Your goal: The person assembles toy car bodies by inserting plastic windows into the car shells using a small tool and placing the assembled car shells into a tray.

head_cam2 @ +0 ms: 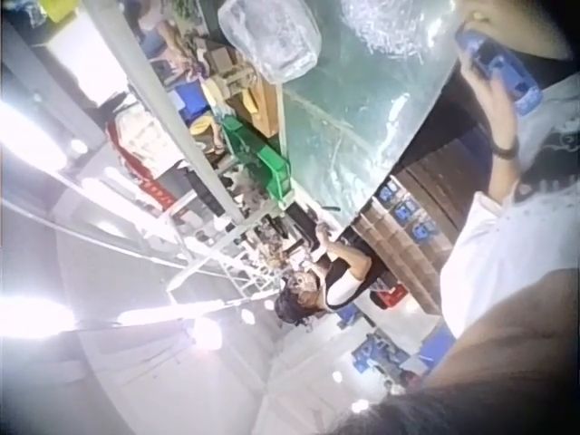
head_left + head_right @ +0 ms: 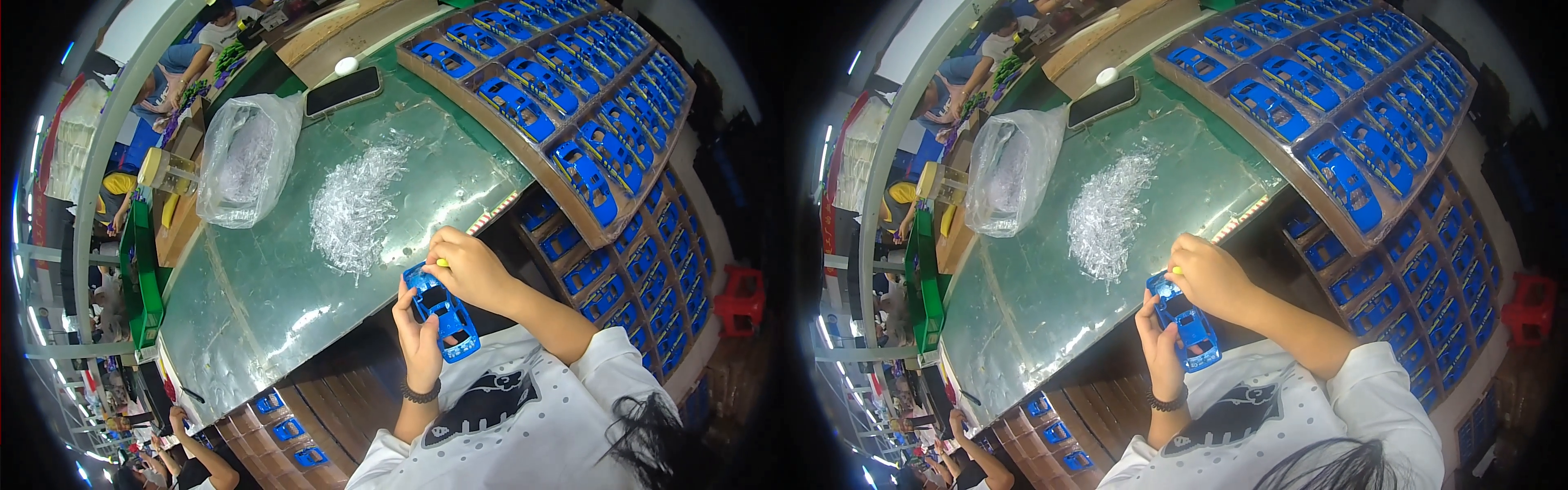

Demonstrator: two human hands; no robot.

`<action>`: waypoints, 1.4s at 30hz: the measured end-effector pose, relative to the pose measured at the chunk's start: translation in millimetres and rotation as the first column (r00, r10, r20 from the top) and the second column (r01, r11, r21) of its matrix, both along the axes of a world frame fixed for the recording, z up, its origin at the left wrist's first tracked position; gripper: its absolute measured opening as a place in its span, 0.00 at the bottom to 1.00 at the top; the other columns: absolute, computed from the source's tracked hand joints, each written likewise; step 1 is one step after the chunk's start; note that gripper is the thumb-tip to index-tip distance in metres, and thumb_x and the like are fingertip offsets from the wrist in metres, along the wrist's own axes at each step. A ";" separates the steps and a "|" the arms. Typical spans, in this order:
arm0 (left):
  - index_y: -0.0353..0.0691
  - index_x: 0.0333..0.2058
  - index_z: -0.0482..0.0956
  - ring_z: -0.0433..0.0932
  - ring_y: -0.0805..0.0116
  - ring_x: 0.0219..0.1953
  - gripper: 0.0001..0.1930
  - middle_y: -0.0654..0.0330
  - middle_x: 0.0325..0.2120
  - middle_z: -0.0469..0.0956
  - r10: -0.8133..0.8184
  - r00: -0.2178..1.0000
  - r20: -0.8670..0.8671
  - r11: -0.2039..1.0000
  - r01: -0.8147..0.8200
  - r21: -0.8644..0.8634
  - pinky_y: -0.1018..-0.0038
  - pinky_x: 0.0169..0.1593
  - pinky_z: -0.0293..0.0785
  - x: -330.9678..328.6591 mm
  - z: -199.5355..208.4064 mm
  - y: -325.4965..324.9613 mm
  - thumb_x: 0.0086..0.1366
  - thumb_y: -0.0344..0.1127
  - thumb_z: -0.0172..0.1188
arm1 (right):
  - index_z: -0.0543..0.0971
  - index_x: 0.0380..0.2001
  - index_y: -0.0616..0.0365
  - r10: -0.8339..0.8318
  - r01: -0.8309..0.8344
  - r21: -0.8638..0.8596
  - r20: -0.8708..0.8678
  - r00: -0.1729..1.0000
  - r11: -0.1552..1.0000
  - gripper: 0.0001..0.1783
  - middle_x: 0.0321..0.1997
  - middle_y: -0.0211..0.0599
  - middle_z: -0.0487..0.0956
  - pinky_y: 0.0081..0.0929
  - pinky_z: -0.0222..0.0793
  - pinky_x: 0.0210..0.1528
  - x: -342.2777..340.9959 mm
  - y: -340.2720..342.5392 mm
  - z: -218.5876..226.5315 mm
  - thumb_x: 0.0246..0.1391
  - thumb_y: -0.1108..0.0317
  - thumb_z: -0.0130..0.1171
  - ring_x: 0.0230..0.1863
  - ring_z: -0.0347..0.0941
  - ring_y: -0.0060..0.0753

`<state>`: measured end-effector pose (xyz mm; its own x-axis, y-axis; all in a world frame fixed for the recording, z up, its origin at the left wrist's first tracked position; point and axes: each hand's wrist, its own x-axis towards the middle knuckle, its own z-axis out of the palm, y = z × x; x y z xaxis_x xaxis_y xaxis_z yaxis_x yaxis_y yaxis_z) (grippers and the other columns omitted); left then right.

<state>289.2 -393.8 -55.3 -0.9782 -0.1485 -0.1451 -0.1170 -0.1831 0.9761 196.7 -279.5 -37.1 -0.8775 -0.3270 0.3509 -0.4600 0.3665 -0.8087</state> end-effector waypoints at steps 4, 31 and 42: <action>0.34 0.50 0.54 0.68 0.77 0.30 0.25 0.51 0.55 0.47 0.052 0.998 -0.021 0.996 -0.053 -0.071 0.88 0.21 0.68 -1.5 5.2 3.3 0.51 0.26 0.42 | 0.72 0.18 0.63 -0.065 0.063 0.040 0.038 0.997 0.997 0.05 0.24 0.37 0.71 0.28 0.64 0.26 4.8 -0.6 -2.0 0.37 0.74 0.57 0.24 0.69 0.38; 0.28 0.47 0.61 0.68 0.75 0.27 0.25 0.51 0.47 0.54 -0.178 0.974 -0.138 0.870 0.091 -0.485 0.84 0.25 0.67 -14.0 16.3 3.6 0.46 0.20 0.47 | 0.73 0.23 0.66 -0.020 0.024 -0.008 0.276 0.961 1.000 0.09 0.20 0.47 0.74 0.26 0.67 0.26 7.8 18.6 -2.5 0.33 0.73 0.54 0.23 0.72 0.42; 0.28 0.46 0.63 0.67 0.74 0.24 0.25 0.50 0.45 0.57 -0.271 0.961 -0.047 0.720 0.170 -0.673 0.82 0.24 0.64 -16.1 31.7 14.0 0.44 0.23 0.50 | 0.72 0.26 0.64 0.063 -0.092 0.246 0.124 0.990 0.965 0.11 0.22 0.46 0.74 0.32 0.68 0.26 8.2 35.9 -8.4 0.35 0.71 0.56 0.24 0.72 0.43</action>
<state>273.1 -379.8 -23.6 -0.9971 0.0654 0.0391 0.0677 0.5240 0.8490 204.9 -243.6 -45.5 -0.8753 -0.4604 0.1480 -0.4052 0.5310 -0.7442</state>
